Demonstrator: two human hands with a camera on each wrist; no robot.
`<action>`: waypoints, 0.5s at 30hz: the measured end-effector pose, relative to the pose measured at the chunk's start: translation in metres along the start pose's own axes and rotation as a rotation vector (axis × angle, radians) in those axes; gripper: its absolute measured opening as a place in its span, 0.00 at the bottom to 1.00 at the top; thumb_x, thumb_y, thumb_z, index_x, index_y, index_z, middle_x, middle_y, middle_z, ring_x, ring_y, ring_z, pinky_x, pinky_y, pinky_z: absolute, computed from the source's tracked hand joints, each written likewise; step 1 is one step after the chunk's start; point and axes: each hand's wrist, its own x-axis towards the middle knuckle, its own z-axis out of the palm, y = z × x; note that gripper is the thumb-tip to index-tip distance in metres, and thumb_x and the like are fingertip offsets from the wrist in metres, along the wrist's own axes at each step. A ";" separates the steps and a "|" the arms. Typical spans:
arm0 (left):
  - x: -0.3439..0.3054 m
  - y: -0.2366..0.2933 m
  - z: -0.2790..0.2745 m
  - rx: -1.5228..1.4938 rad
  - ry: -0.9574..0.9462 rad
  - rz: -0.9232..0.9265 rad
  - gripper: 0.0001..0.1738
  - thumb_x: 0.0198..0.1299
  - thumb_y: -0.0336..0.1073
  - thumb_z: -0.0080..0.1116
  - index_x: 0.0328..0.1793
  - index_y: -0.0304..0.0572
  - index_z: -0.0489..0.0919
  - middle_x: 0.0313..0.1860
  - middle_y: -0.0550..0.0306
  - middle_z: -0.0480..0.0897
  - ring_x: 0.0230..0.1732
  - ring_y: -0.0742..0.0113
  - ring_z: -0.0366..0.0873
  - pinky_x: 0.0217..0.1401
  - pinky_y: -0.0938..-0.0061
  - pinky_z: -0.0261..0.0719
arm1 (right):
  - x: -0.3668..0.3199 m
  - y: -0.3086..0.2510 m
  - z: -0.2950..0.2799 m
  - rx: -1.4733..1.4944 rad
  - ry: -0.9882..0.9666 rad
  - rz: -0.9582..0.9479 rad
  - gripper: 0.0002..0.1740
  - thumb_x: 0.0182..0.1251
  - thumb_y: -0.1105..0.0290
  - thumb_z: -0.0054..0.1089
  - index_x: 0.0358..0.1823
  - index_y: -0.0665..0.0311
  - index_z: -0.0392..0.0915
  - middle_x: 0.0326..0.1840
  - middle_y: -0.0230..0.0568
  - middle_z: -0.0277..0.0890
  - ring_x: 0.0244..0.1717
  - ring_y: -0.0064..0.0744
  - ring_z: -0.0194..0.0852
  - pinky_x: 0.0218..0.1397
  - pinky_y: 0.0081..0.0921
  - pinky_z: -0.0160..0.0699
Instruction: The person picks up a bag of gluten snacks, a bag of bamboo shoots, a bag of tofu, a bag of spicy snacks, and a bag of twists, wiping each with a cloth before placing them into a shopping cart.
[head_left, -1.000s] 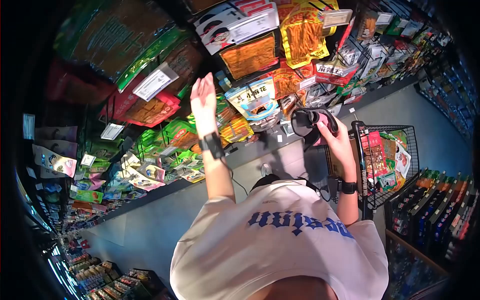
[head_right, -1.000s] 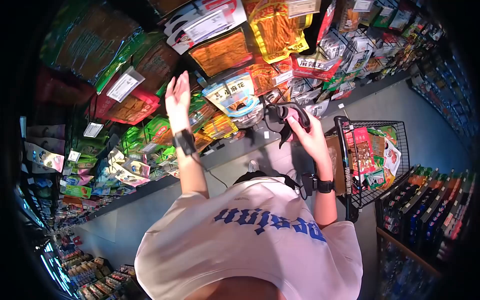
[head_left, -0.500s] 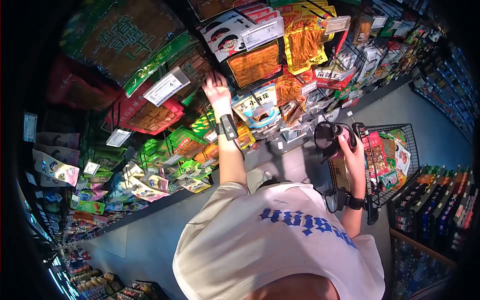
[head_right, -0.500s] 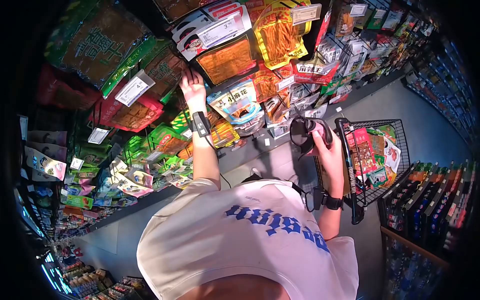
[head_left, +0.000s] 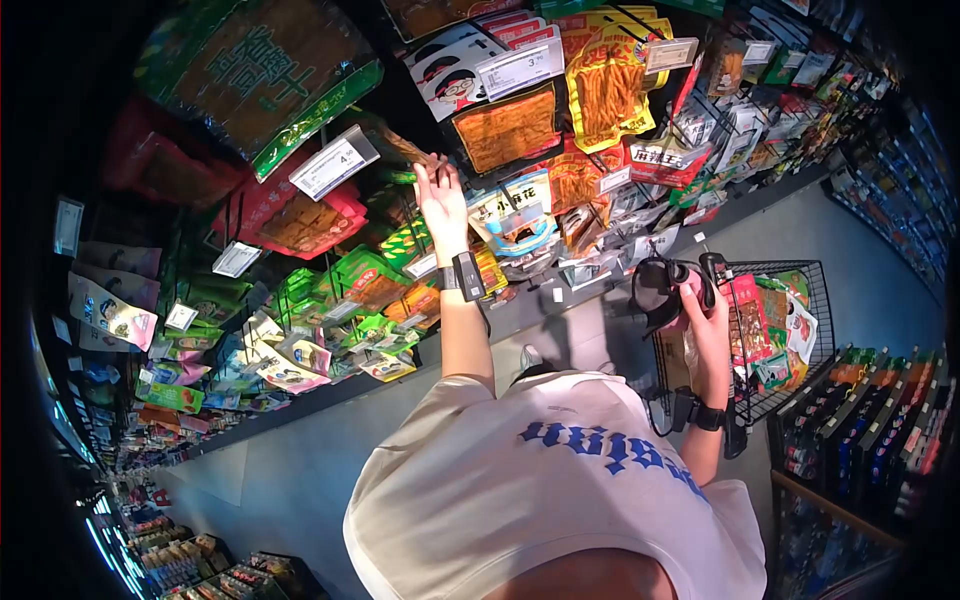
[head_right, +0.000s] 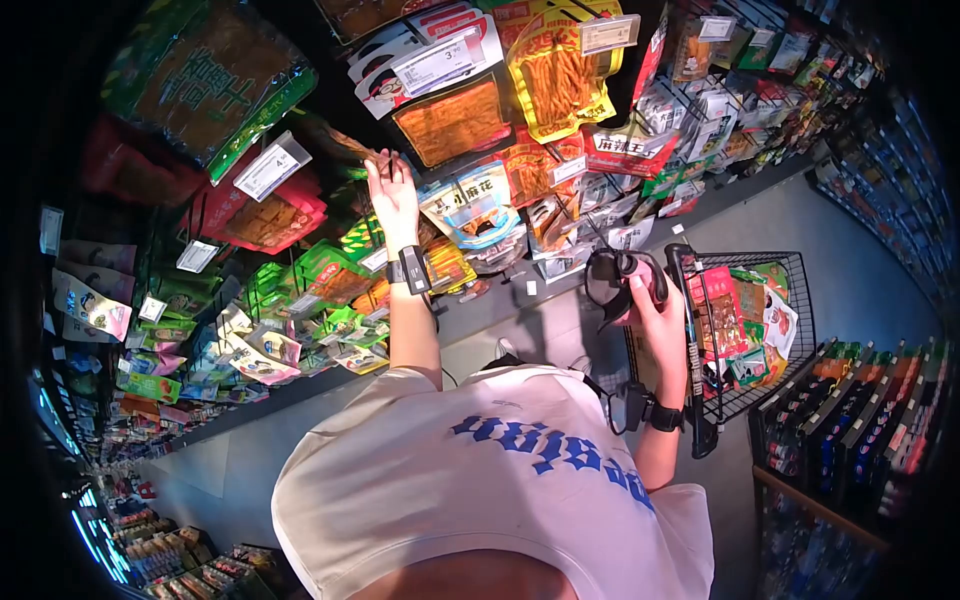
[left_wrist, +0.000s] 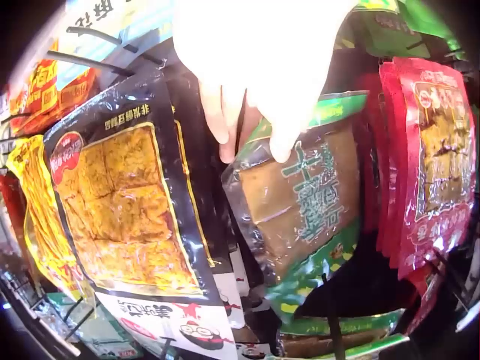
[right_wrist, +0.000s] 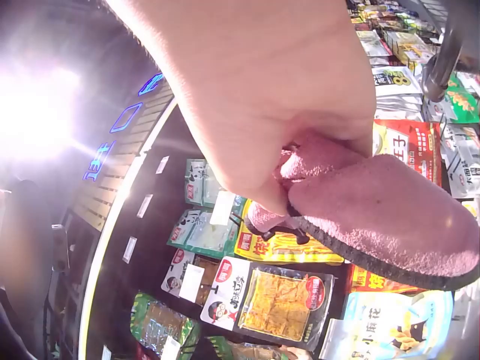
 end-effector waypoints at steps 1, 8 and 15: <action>-0.003 0.001 0.000 0.017 -0.014 -0.005 0.26 0.67 0.43 0.66 0.67 0.41 0.73 0.65 0.50 0.76 0.69 0.59 0.71 0.66 0.70 0.76 | -0.001 0.000 -0.001 0.011 0.010 0.008 0.15 0.75 0.66 0.62 0.55 0.70 0.80 0.46 0.31 0.83 0.46 0.18 0.78 0.53 0.20 0.76; -0.027 0.013 0.024 -0.299 -0.111 -0.068 0.23 0.71 0.31 0.58 0.71 0.42 0.71 0.74 0.47 0.71 0.76 0.59 0.67 0.69 0.70 0.76 | -0.002 0.000 -0.008 0.086 0.037 0.041 0.15 0.75 0.67 0.62 0.56 0.70 0.80 0.48 0.32 0.84 0.48 0.19 0.78 0.55 0.20 0.75; -0.021 0.007 0.011 0.104 0.088 -0.024 0.21 0.64 0.41 0.70 0.60 0.44 0.79 0.50 0.55 0.86 0.40 0.72 0.76 0.44 0.78 0.76 | -0.003 0.009 -0.012 0.134 0.037 0.054 0.15 0.74 0.67 0.63 0.54 0.70 0.81 0.46 0.32 0.83 0.46 0.19 0.78 0.53 0.20 0.76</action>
